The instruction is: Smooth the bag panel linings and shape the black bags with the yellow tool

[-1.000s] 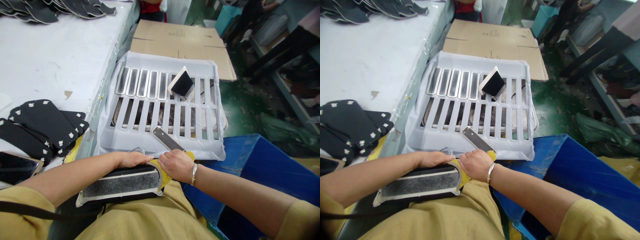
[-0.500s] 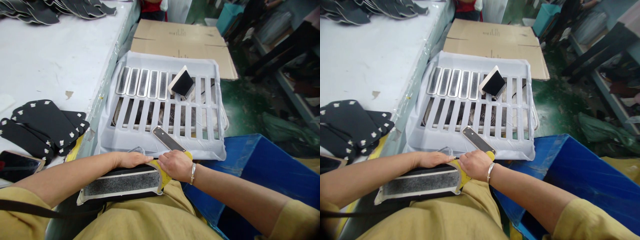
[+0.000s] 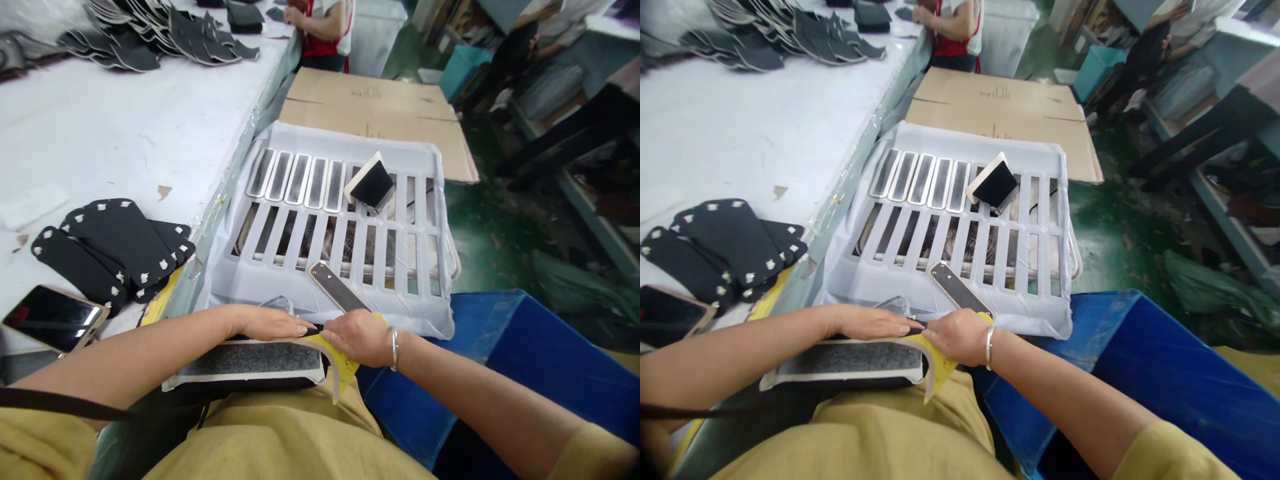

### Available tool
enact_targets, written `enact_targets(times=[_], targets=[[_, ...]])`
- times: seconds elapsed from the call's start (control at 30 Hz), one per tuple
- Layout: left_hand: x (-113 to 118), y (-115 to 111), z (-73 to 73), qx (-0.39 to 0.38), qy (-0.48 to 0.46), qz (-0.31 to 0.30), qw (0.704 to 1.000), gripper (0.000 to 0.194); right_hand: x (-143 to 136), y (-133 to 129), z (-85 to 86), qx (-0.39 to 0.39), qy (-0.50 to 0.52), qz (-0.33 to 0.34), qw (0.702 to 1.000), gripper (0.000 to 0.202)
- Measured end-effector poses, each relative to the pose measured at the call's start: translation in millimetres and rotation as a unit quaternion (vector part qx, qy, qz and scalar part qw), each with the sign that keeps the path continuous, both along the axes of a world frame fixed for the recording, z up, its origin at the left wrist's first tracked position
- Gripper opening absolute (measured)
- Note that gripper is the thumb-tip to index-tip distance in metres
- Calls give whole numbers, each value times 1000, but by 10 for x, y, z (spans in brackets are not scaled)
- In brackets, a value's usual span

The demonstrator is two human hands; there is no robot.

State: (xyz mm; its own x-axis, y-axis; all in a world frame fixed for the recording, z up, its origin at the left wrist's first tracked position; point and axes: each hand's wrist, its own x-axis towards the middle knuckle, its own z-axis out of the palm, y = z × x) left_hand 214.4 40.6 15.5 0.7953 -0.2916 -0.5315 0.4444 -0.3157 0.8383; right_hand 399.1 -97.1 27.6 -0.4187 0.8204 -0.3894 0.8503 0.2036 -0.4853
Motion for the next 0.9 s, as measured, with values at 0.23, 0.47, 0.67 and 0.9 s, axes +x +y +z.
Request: enact_targets(times=[0.23,0.47,0.67,0.9], targets=[[54,60,-142,-46,16,53,997,54,241,-101,-161,-95,404,-323,850,48],[84,31,-199,-83,33,102,991,44,-46,-38,-273,-105,647,-391,646,40],[139,-87,-131,32,13,116,993,33,-187,59,-66,-14,722,-417,552,38],[90,-267,-11,98,-24,128,987,31,-432,210,-18,12,785,-364,501,32]])
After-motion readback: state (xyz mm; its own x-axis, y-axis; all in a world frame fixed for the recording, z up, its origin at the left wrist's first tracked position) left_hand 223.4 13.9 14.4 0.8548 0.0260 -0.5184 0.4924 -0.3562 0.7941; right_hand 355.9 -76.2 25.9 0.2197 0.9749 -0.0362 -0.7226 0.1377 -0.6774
